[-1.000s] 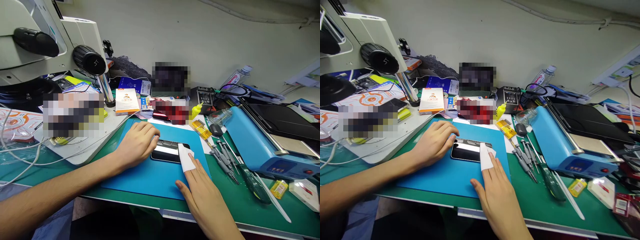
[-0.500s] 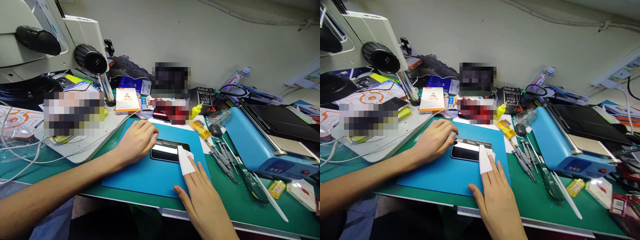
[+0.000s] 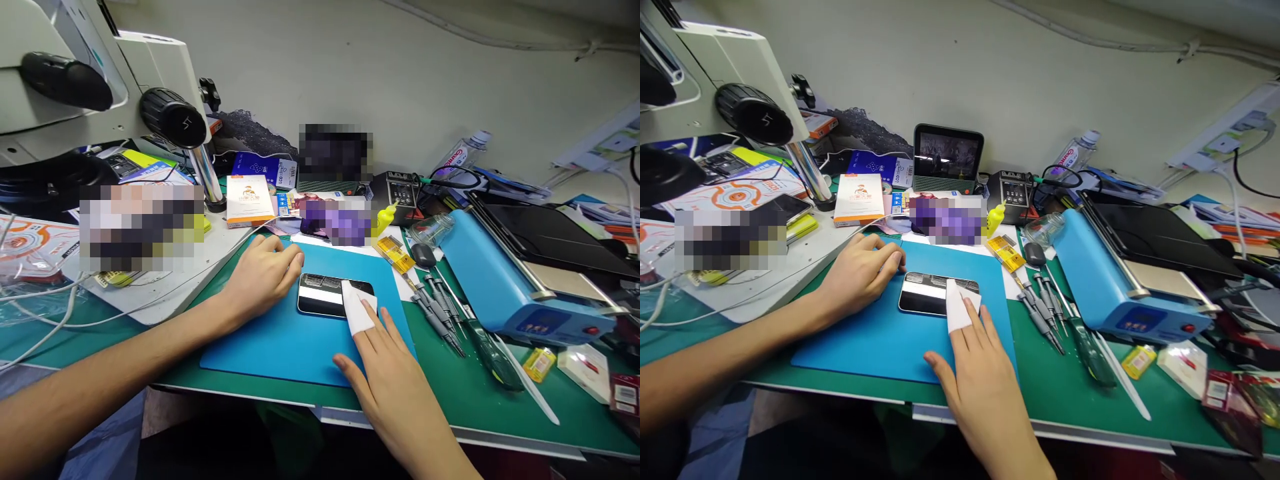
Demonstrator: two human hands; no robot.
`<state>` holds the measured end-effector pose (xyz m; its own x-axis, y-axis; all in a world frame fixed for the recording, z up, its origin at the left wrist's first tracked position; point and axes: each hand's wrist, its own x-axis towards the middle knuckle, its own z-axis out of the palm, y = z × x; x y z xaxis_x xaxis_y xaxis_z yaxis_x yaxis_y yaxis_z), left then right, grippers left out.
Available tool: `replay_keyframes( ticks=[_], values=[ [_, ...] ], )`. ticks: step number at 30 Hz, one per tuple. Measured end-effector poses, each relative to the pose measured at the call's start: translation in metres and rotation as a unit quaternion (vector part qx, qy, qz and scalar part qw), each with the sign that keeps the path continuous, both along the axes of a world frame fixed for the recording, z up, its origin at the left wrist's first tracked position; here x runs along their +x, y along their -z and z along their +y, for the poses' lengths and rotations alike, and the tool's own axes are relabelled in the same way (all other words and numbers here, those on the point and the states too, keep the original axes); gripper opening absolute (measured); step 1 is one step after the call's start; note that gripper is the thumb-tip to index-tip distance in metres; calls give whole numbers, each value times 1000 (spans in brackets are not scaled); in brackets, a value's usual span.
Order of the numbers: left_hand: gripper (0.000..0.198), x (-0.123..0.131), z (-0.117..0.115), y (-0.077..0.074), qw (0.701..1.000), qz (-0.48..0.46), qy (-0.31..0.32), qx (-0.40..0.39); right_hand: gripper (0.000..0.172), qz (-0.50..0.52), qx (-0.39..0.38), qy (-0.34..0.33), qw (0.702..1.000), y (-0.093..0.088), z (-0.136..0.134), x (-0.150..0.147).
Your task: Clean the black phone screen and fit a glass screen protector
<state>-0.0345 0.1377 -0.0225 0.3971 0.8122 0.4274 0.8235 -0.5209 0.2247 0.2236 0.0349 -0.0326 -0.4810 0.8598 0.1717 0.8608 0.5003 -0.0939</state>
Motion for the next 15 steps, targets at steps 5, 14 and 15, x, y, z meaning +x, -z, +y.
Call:
replay_keyframes(
  ticks=[5, 14, 15],
  values=[
    [48, -1, 0, 1, 1000, 5, -5, 5, 71, 8, 2, -10, 1000, 2, 8, -4],
    [47, 0, -1, 2, 1000, -3, 0, 24, 74, 28, 19, 17, 999, 2, 17, -23],
    [47, 0, 0, 2, 1000, -5, 1, 22, 75, 30, 29, 12, 999, 4, 8, -22]
  ],
)
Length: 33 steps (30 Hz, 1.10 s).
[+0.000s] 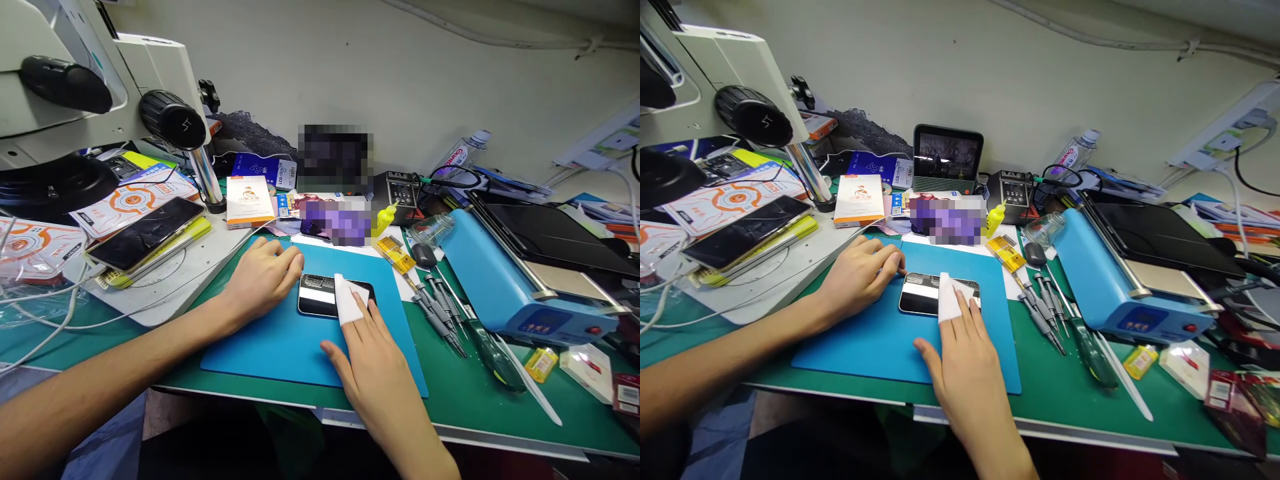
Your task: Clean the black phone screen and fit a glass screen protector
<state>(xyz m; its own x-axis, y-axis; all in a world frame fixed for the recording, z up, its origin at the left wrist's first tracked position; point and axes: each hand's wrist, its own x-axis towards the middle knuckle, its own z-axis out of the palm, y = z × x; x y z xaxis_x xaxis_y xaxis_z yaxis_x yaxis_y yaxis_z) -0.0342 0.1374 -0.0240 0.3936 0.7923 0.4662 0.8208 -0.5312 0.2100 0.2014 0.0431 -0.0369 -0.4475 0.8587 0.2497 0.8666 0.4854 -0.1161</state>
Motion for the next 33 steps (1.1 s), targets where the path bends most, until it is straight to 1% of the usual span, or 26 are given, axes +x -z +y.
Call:
replay_keyframes(
  ticks=[2, 4, 6, 9, 11, 13, 16, 18, 20, 22, 24, 25, 27, 31, 33],
  values=[
    [46, 0, 0, -1, 1000, -8, 1, -5, 76, 2, 11, -10, 1000, 3, -11, 2],
    [46, 0, 1, -1, 1000, -18, 4, -8, 74, 0, 11, -18, 1000, 4, -9, 0],
    [47, -1, 0, -1, 1000, -24, 8, -9, 72, 1, -3, -18, 1000, 2, 5, -5],
    [46, -1, 0, -1, 1000, -24, 14, -9, 73, 5, -33, -5, 999, -4, 29, -15],
    [47, -1, 0, -1, 1000, -23, 11, -9, 75, 4, -33, 1, 999, -5, 31, -19],
    [49, 0, 0, -2, 1000, -20, 6, -13, 76, 0, -21, -6, 1000, -5, 21, -20],
    [54, 0, 1, -3, 1000, -13, 2, -22, 78, -3, -4, -35, 999, -1, -2, -17],
    [55, 0, 1, -3, 1000, -11, 2, -23, 77, -5, 3, -47, 999, 0, -6, -17],
    [54, 0, 0, -3, 1000, -8, 5, -18, 73, -8, -3, -51, 999, -1, 3, -21],
    [52, 0, 0, -3, 1000, -2, 7, -5, 71, -9, -19, -52, 998, -4, 21, -28],
    [50, 0, 0, -2, 1000, -1, 5, 15, 74, -5, -31, -52, 998, -7, 35, -34],
    [49, -1, 0, -2, 1000, -4, 3, 25, 75, -4, -35, -50, 998, -8, 37, -35],
    [47, -1, 0, -3, 999, -17, -3, 39, 77, -5, -39, -50, 998, -9, 32, -36],
    [47, -1, 0, -5, 999, -20, -12, 49, 76, -19, -45, -78, 996, -8, 5, -29],
    [45, -1, -1, -6, 998, -6, -11, 64, 74, -22, -46, -87, 995, -8, 2, -29]
  ],
)
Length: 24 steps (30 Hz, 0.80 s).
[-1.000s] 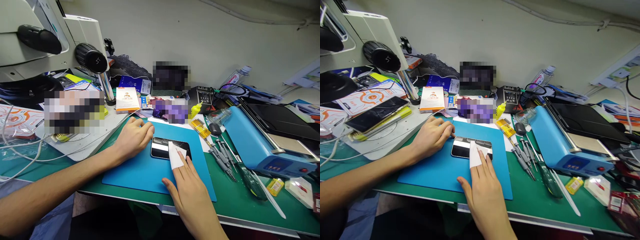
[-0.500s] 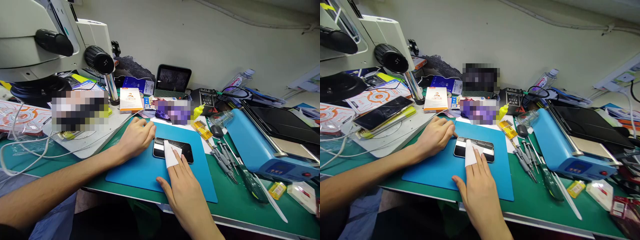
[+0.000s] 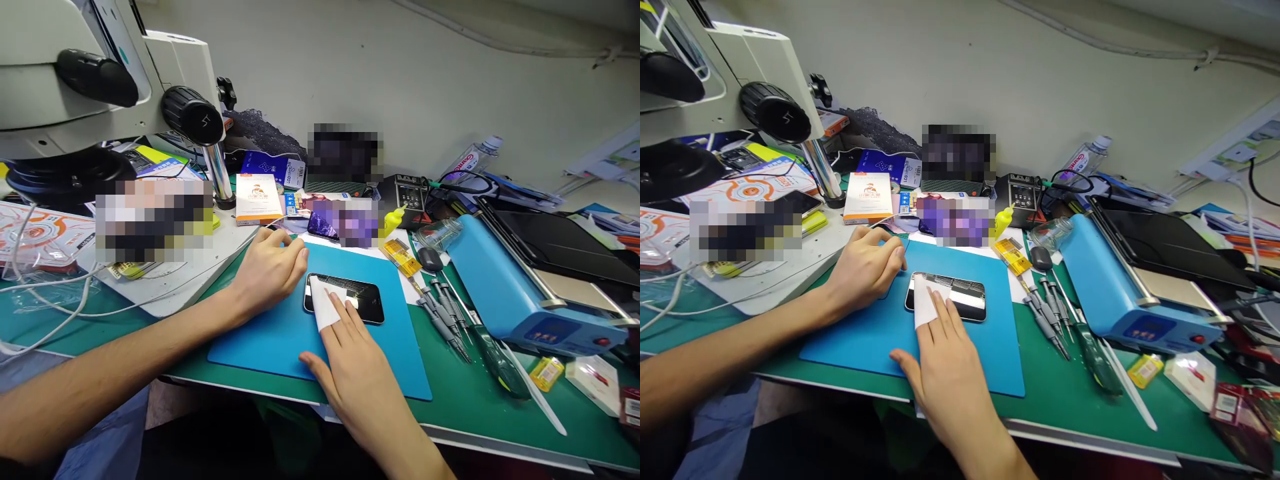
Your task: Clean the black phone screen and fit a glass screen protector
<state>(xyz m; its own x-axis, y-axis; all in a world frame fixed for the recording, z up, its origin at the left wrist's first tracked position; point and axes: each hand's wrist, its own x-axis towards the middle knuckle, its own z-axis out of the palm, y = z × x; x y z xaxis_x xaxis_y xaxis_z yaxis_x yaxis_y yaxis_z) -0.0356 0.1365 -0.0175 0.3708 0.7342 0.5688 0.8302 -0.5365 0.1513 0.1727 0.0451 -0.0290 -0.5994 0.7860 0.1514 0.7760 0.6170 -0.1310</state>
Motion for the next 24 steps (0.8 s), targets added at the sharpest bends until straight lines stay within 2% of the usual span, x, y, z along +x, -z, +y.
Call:
replay_keyframes(
  ticks=[6, 8, 14, 21, 24],
  values=[
    [35, -1, -6, -3, 998, 0, 8, 67, 72, 23, -14, 3, 1000, -4, 35, -20],
    [33, -2, -6, -4, 997, -13, 11, 77, 72, 30, -5, 5, 1000, -3, 33, -22],
    [27, -4, -9, -5, 994, -2, 11, 111, 66, 21, 21, -2, 1000, 1, -2, -18],
    [22, -4, -11, -6, 992, -25, 11, 125, 63, 30, 8, 6, 1000, -3, 32, -33],
    [20, -4, -9, -5, 992, -21, 5, 121, 66, 25, 4, 21, 999, -3, 22, -29]
  ],
)
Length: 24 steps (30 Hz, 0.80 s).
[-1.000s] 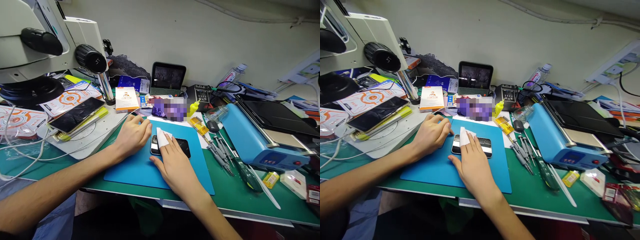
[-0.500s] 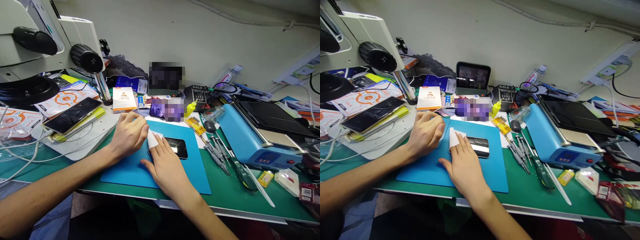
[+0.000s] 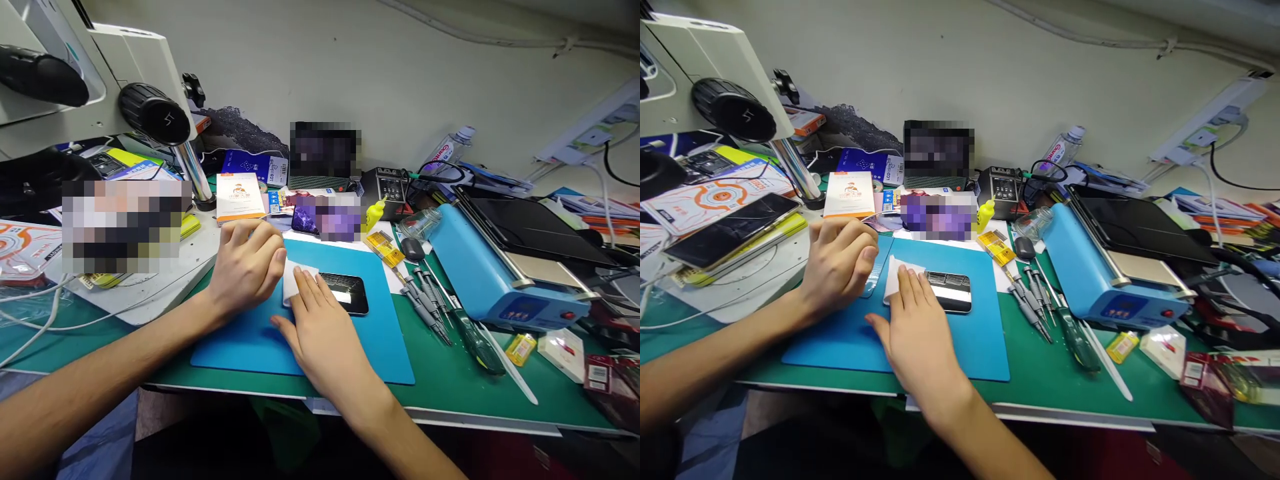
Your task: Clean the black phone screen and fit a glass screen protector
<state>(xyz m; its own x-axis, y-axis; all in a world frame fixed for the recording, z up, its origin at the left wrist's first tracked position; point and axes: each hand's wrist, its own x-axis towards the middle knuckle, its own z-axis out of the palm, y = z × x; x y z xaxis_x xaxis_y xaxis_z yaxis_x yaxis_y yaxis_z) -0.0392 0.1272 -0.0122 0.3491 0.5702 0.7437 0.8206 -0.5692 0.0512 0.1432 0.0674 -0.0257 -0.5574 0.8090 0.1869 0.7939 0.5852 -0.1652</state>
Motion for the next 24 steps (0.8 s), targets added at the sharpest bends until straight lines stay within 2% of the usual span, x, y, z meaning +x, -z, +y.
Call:
replay_keyframes(
  ticks=[3, 5, 12, 19, 24],
  values=[
    [22, 1, 1, 0, 1000, 1, -2, -9, 73, -6, 8, 3, 1000, 4, -21, 8],
    [23, 1, 1, -1, 1000, 1, 1, -11, 74, -7, 13, 1, 1000, 7, -25, 11],
    [26, 3, 2, 1, 1000, -13, 2, -2, 74, -10, 0, 25, 1000, 6, 5, 8],
    [27, 4, 0, 1, 1000, -10, -4, -23, 72, -29, 38, 11, 999, 10, -30, 30],
    [28, 5, -1, 0, 1000, -18, -3, -23, 70, -20, 12, 21, 999, 8, -1, 27]
  ],
)
